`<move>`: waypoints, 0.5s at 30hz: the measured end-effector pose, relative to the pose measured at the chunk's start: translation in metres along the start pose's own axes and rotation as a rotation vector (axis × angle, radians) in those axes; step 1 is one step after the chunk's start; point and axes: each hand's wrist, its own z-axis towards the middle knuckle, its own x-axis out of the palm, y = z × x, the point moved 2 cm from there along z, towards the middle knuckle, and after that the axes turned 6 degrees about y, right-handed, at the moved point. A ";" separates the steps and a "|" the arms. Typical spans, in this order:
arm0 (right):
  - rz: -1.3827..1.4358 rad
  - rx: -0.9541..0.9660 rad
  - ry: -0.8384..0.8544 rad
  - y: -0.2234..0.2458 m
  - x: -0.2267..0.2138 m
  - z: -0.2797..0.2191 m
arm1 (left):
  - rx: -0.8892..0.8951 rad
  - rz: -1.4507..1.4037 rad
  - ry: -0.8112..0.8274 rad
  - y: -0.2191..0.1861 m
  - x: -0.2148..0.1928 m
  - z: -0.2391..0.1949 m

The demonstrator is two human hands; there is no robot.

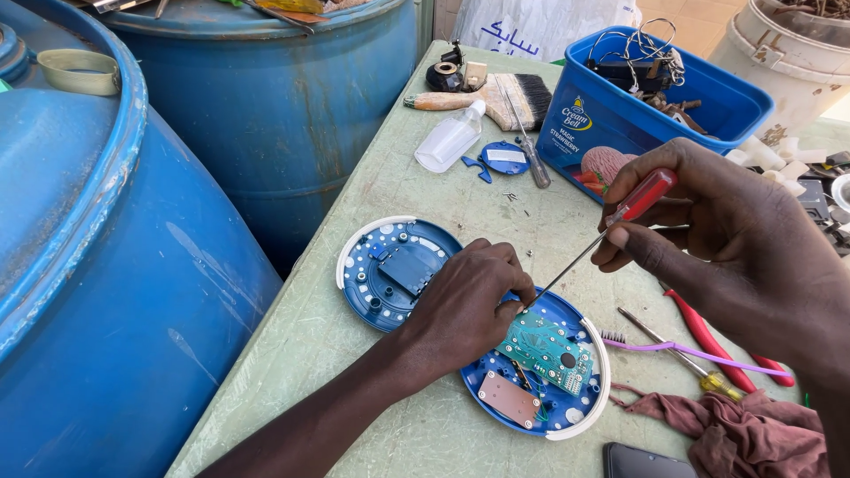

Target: A person is using a screwdriver to work on a circuit board inside a blue plastic housing on a cluttered workbench.

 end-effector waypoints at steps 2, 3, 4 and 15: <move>-0.050 0.020 0.009 0.000 -0.002 0.001 | 0.004 -0.059 0.002 -0.002 -0.004 0.001; -0.101 0.041 0.018 0.000 -0.004 0.001 | 0.010 -0.119 0.004 -0.004 -0.006 0.002; -0.100 0.041 0.018 0.003 -0.003 0.003 | 0.010 -0.119 0.004 -0.006 -0.009 0.003; -0.380 0.161 -0.052 0.029 -0.002 0.012 | 0.066 -0.251 -0.119 -0.016 -0.019 0.004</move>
